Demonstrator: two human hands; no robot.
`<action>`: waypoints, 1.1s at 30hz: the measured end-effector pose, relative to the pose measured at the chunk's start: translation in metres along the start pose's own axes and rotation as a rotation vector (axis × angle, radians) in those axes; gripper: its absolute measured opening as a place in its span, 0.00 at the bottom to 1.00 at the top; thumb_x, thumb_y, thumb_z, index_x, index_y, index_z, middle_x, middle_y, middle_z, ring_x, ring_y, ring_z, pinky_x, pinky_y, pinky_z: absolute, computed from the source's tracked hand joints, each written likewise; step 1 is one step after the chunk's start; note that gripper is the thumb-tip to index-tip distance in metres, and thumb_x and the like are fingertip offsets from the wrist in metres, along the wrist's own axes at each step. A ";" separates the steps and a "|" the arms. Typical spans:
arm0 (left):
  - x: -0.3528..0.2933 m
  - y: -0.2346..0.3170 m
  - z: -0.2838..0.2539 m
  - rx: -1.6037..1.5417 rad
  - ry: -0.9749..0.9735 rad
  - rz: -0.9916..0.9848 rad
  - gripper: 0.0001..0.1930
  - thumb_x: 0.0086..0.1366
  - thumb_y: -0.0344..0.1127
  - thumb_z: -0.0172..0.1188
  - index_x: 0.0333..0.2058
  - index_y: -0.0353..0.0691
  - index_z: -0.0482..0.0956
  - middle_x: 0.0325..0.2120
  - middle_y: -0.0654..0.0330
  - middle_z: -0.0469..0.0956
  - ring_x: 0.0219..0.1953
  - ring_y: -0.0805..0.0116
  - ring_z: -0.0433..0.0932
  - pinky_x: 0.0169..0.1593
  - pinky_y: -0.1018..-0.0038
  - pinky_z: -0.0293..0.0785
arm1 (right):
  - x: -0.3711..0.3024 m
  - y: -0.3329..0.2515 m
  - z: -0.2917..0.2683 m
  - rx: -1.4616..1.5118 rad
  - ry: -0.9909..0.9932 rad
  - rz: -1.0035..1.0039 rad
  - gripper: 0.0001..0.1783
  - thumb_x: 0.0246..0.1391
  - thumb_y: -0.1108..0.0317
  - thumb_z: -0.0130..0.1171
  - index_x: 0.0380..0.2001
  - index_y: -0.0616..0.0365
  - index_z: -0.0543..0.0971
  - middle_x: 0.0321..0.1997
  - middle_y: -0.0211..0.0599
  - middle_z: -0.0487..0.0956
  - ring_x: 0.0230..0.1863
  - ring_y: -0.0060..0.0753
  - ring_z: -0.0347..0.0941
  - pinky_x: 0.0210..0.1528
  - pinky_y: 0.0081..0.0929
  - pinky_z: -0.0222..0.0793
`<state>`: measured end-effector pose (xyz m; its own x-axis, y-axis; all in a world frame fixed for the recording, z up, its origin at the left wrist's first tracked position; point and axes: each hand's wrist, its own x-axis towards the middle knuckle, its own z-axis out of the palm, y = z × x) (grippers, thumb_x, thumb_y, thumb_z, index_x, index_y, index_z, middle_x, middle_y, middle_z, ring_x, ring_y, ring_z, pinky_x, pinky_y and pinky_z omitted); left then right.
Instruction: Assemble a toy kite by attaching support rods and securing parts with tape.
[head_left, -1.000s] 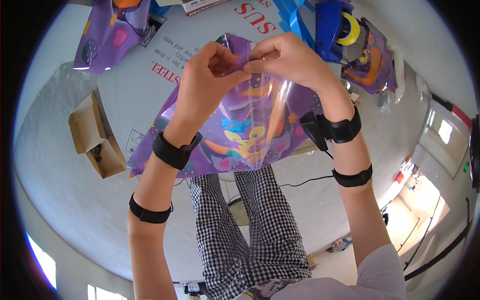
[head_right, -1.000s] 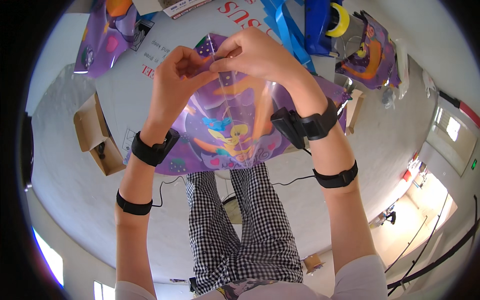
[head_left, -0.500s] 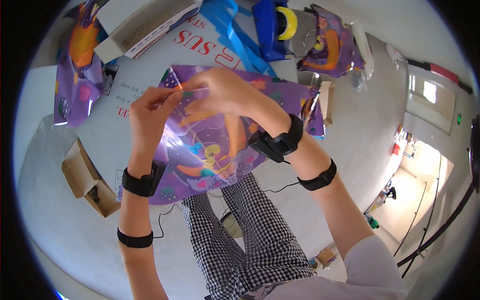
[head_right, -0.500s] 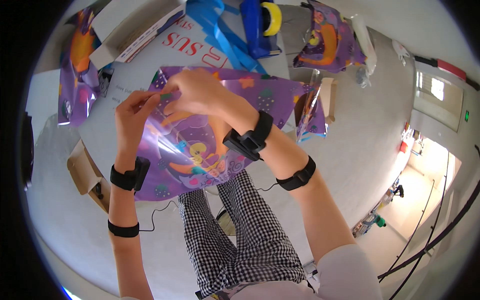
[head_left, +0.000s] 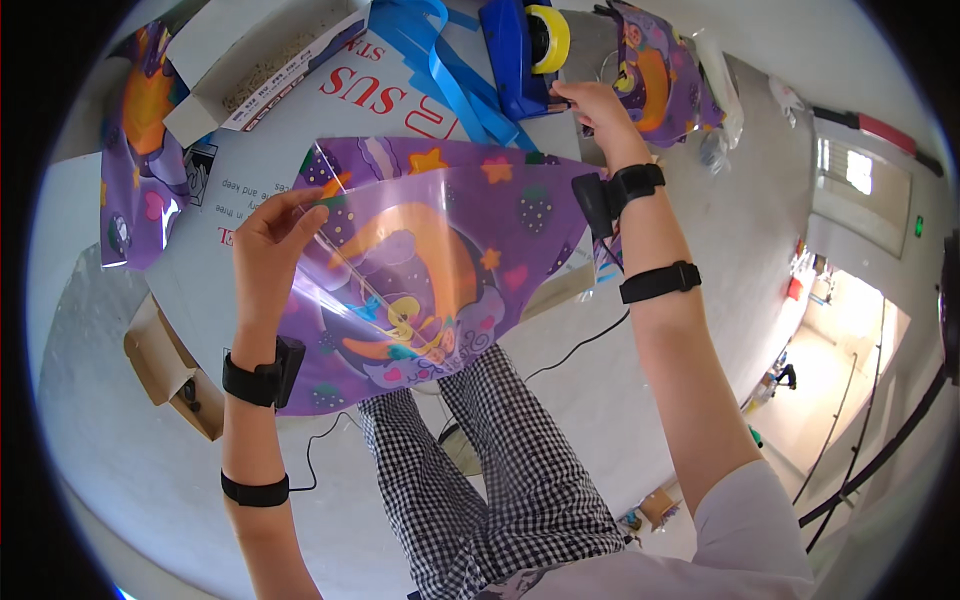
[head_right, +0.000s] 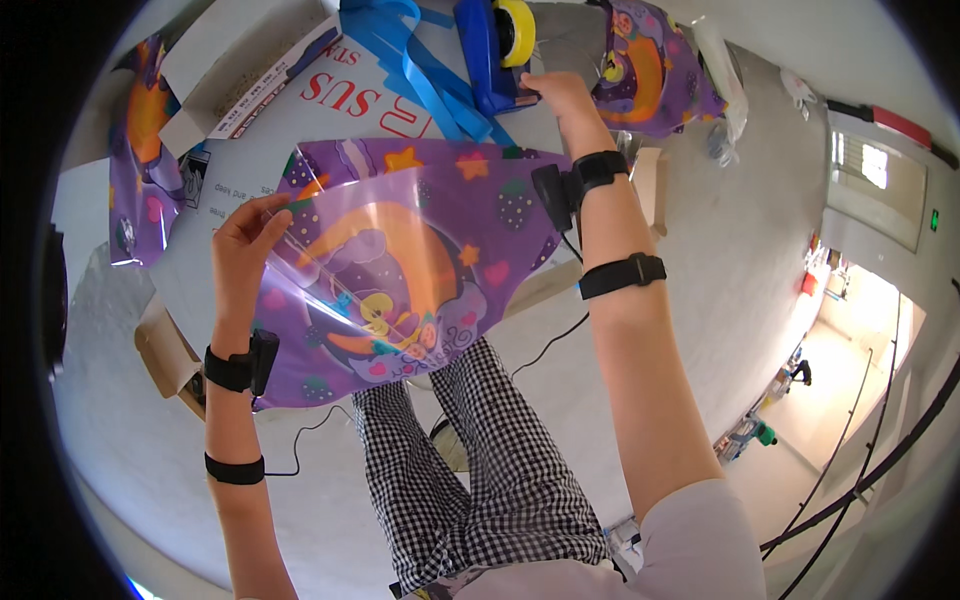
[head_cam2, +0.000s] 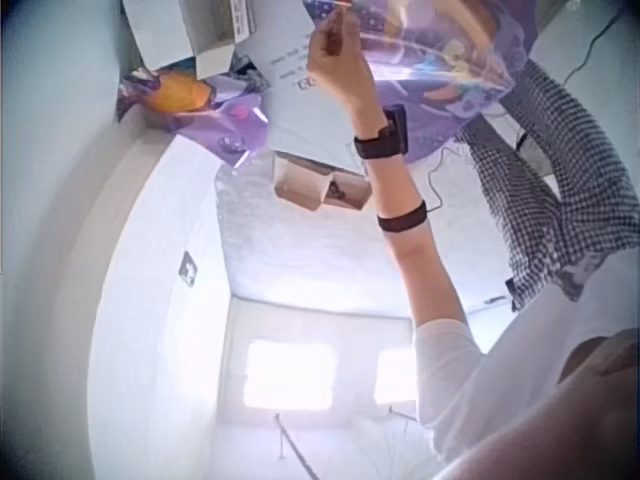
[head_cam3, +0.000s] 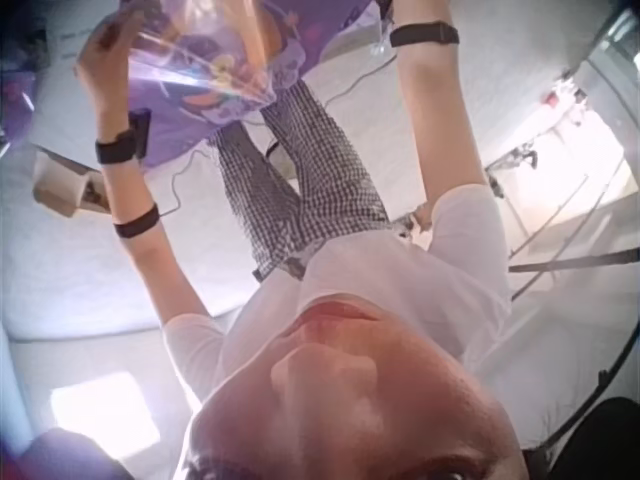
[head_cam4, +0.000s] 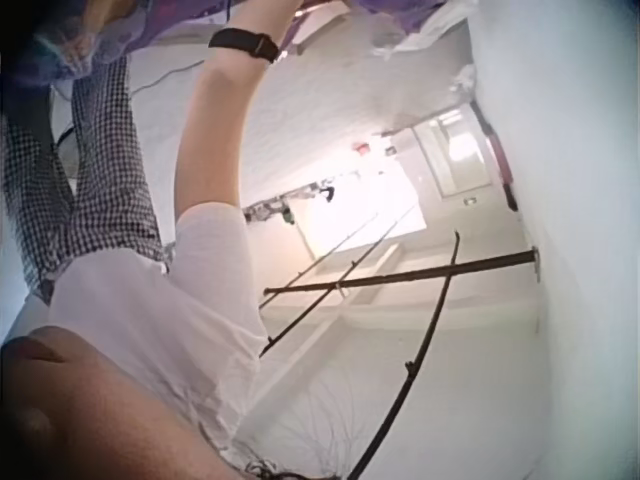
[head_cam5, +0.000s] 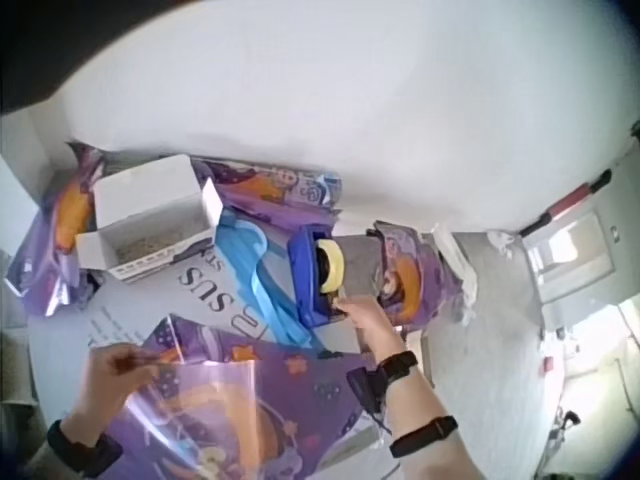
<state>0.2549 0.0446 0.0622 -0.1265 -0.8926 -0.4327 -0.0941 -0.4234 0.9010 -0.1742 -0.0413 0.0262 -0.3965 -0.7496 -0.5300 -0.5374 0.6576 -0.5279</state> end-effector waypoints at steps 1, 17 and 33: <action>-0.001 -0.002 -0.002 0.024 -0.013 -0.022 0.10 0.60 0.29 0.65 0.41 0.33 0.82 0.27 0.71 0.76 0.30 0.86 0.70 0.35 0.88 0.65 | -0.002 -0.001 -0.001 0.190 -0.020 0.073 0.18 0.48 0.53 0.68 0.35 0.56 0.83 0.41 0.32 0.79 0.43 0.29 0.69 0.47 0.28 0.62; -0.002 -0.006 -0.007 0.074 -0.027 -0.002 0.11 0.60 0.27 0.64 0.42 0.33 0.80 0.26 0.71 0.73 0.30 0.84 0.69 0.35 0.88 0.64 | -0.045 -0.023 -0.020 0.236 -0.093 0.223 0.11 0.54 0.58 0.64 0.37 0.50 0.81 0.37 0.24 0.80 0.40 0.21 0.74 0.44 0.28 0.60; -0.002 -0.010 -0.011 0.052 -0.074 -0.022 0.12 0.58 0.25 0.65 0.42 0.31 0.79 0.32 0.66 0.79 0.34 0.82 0.75 0.41 0.85 0.70 | -0.051 0.004 0.001 0.557 -0.110 0.344 0.08 0.53 0.70 0.64 0.37 0.57 0.80 0.36 0.30 0.79 0.42 0.27 0.76 0.41 0.26 0.64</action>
<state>0.2666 0.0489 0.0547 -0.1958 -0.8687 -0.4550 -0.1483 -0.4324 0.8894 -0.1553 -0.0007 0.0502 -0.3825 -0.4974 -0.7786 0.0826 0.8209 -0.5650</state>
